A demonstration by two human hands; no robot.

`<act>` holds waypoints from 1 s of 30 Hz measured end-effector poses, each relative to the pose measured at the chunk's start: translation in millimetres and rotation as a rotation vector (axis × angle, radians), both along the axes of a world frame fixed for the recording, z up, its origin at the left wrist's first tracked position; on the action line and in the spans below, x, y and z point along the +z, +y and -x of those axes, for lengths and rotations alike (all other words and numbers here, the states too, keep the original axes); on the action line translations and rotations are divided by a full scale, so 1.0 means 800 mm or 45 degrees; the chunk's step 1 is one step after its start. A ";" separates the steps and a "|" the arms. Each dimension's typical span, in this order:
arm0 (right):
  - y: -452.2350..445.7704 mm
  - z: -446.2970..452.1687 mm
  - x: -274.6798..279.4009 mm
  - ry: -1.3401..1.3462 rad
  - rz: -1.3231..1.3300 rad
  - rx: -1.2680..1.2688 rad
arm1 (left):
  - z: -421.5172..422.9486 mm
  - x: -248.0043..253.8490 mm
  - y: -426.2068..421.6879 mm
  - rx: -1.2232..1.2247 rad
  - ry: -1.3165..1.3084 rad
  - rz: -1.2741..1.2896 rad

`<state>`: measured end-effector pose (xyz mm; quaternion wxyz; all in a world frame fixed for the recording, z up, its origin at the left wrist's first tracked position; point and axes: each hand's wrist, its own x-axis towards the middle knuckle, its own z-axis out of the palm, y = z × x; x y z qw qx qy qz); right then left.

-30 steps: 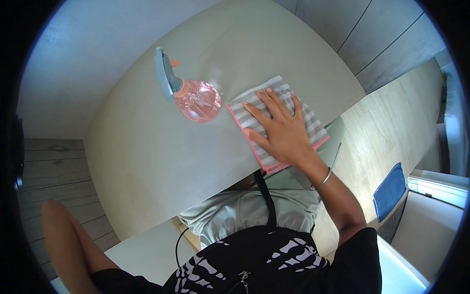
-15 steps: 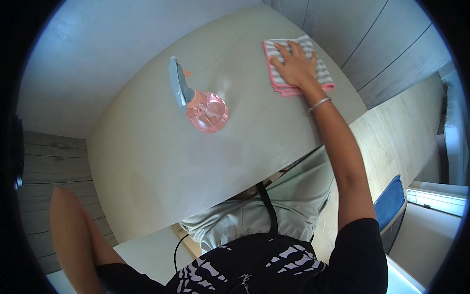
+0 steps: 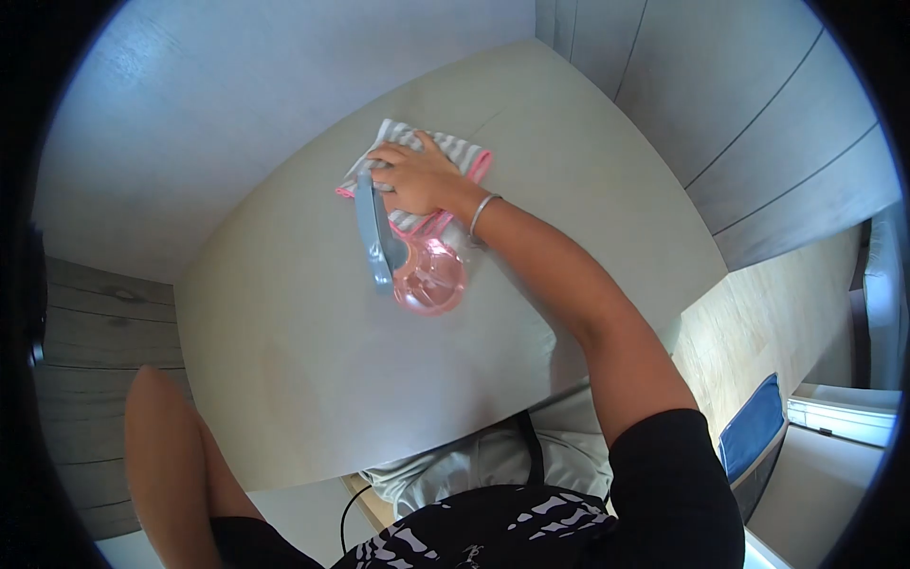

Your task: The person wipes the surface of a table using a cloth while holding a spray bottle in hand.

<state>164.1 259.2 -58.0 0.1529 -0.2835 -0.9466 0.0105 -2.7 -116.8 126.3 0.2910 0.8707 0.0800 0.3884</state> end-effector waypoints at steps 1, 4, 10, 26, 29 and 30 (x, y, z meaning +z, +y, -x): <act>0.008 0.008 0.003 0.036 -0.007 0.025 | 0.000 -0.002 0.002 0.014 -0.011 -0.006; 0.039 0.019 0.018 0.075 -0.054 0.002 | -0.001 -0.007 0.006 0.057 -0.045 -0.024; 0.113 -0.013 0.056 0.022 -0.132 -0.256 | -0.002 -0.013 0.012 0.133 -0.108 -0.036; 0.108 -0.266 0.033 -0.052 -0.104 -0.875 | -0.010 -0.039 0.026 0.325 -0.322 0.024; 0.077 -0.271 0.020 -0.072 -0.109 -0.859 | -0.011 -0.045 0.031 0.358 -0.359 0.033; 0.065 -0.272 0.016 -0.083 -0.111 -0.856 | -0.011 -0.047 0.033 0.368 -0.372 0.036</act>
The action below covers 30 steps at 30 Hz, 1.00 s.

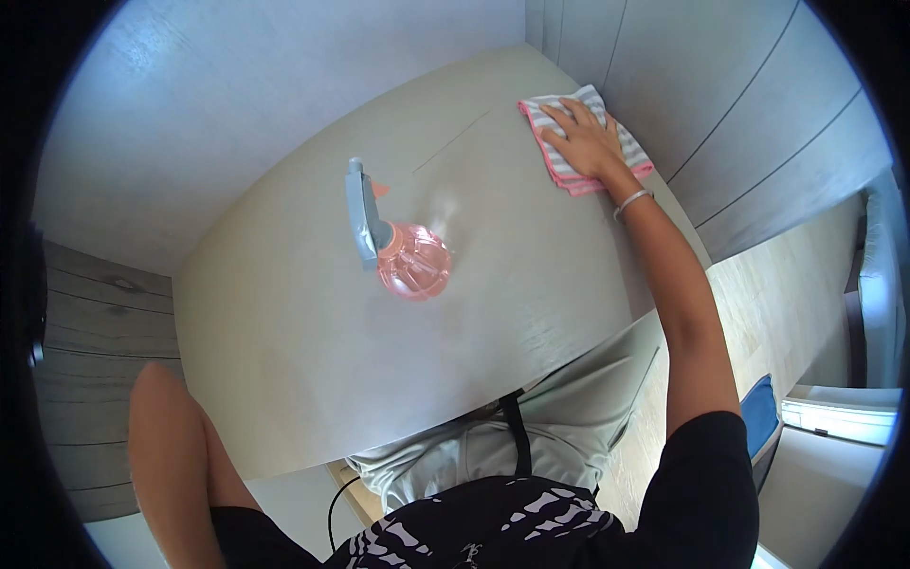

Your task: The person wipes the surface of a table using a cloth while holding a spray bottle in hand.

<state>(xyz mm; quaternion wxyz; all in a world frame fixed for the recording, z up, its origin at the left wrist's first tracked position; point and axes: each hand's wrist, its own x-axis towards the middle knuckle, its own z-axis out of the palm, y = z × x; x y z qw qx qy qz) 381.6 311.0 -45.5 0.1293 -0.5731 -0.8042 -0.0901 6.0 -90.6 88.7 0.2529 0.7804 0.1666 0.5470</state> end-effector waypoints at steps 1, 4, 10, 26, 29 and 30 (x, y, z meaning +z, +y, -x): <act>-0.015 0.001 -0.003 0.010 0.017 0.019 | 0.000 -0.002 0.001 0.012 -0.011 -0.001; -0.066 0.011 -0.005 0.017 0.047 0.052 | -0.002 -0.008 0.004 0.049 -0.045 -0.005; -0.172 0.030 -0.017 0.016 0.048 0.111 | -0.007 -0.018 0.013 0.121 -0.114 -0.013; -0.304 0.102 -0.023 0.267 0.037 0.146 | 0.019 -0.112 0.168 0.650 0.197 0.497; -0.304 0.107 -0.021 0.276 0.038 0.159 | -0.003 -0.131 0.204 0.570 0.205 0.518; -0.305 0.110 -0.021 0.287 0.043 0.164 | -0.010 -0.134 0.216 0.546 0.135 0.590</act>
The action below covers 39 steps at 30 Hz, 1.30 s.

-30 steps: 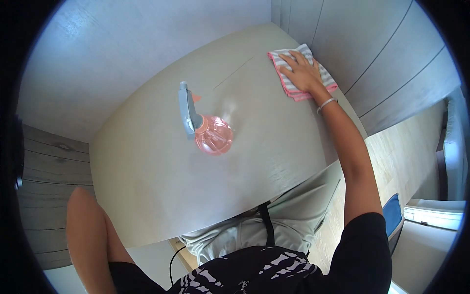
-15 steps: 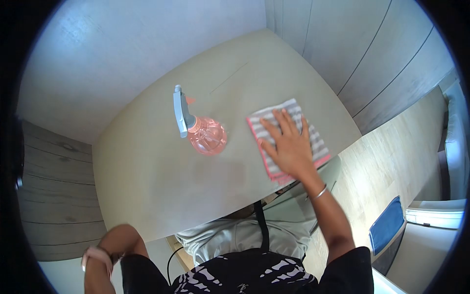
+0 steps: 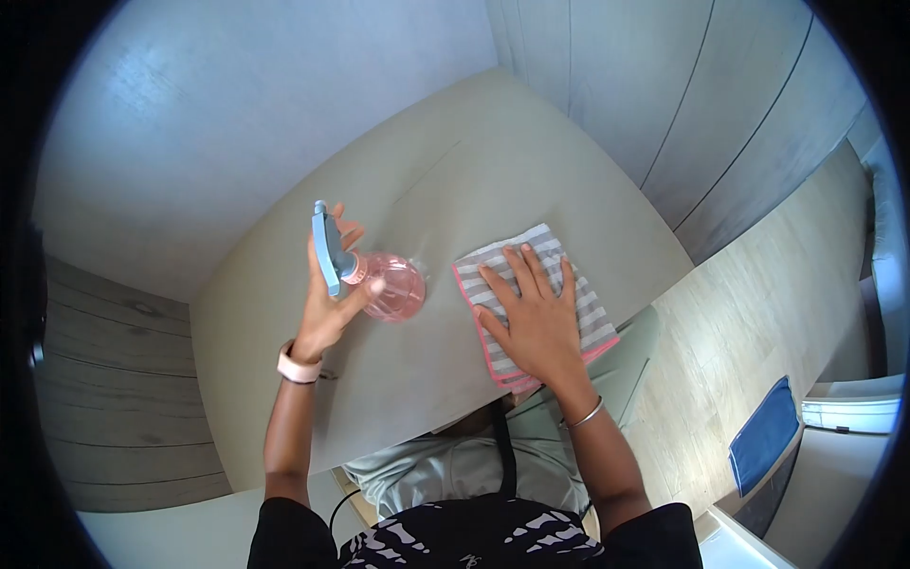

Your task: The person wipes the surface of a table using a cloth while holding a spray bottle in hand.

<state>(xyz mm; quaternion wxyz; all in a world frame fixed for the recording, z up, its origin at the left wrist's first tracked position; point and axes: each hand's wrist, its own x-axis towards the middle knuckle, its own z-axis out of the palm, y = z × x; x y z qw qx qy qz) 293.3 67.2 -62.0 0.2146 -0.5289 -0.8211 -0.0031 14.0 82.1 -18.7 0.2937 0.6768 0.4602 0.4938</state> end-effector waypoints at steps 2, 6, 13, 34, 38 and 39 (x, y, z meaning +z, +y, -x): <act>-0.001 0.007 -0.001 0.017 0.001 -0.005 | -0.012 0.000 0.021 -0.002 -0.076 -0.120; -0.003 0.009 -0.007 0.039 0.002 -0.002 | -0.024 -0.001 0.035 -0.059 -0.294 0.022; 0.007 -0.028 -0.005 -0.025 0.071 0.065 | -0.017 0.006 -0.016 -0.134 -0.554 0.530; -0.036 0.131 -0.040 -0.267 0.082 0.518 | 0.035 -0.013 -0.093 -0.120 -0.926 0.600; -0.065 0.092 -0.028 -0.139 0.162 0.667 | 0.048 -0.020 -0.096 -0.092 -0.930 0.536; -0.067 0.077 -0.025 -0.114 0.137 0.611 | 0.050 -0.022 -0.095 -0.089 -0.947 0.559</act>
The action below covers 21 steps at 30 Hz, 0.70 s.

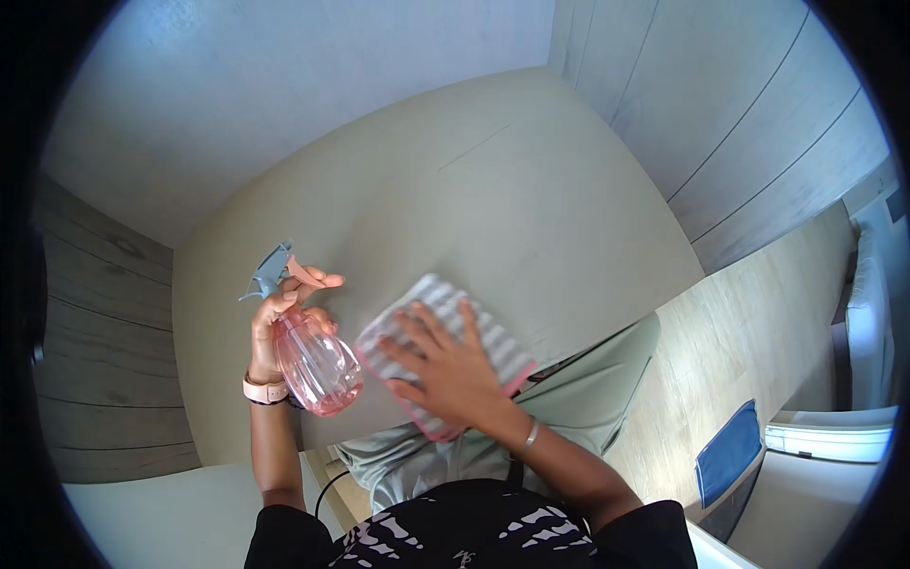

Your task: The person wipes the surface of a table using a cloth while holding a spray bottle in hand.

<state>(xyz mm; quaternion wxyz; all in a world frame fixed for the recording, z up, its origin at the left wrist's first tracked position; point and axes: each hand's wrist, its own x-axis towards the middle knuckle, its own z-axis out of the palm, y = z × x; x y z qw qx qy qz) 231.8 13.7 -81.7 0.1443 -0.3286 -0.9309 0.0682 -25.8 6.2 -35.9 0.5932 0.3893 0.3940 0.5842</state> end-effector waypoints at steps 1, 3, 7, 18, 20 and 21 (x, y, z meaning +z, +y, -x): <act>0.001 -0.018 0.005 -0.003 0.000 0.003 | 0.002 -0.002 0.001 -0.002 -0.017 0.023; 0.008 -0.061 0.013 -0.092 -0.004 -0.201 | 0.009 -0.008 0.005 0.003 -0.039 0.045; 0.070 -0.160 0.014 -0.174 -0.090 -0.584 | 0.031 -0.011 0.009 0.024 -0.068 0.056; 0.272 -0.168 0.013 -0.176 -0.076 -1.174 | 0.068 0.001 0.002 0.173 -0.082 0.050; 0.275 -0.114 0.014 -0.185 -0.087 -1.042 | 0.073 0.001 -0.002 0.214 -0.076 0.028; 0.271 -0.084 0.013 -0.195 -0.096 -0.954 | 0.075 0.001 -0.004 0.250 -0.069 0.007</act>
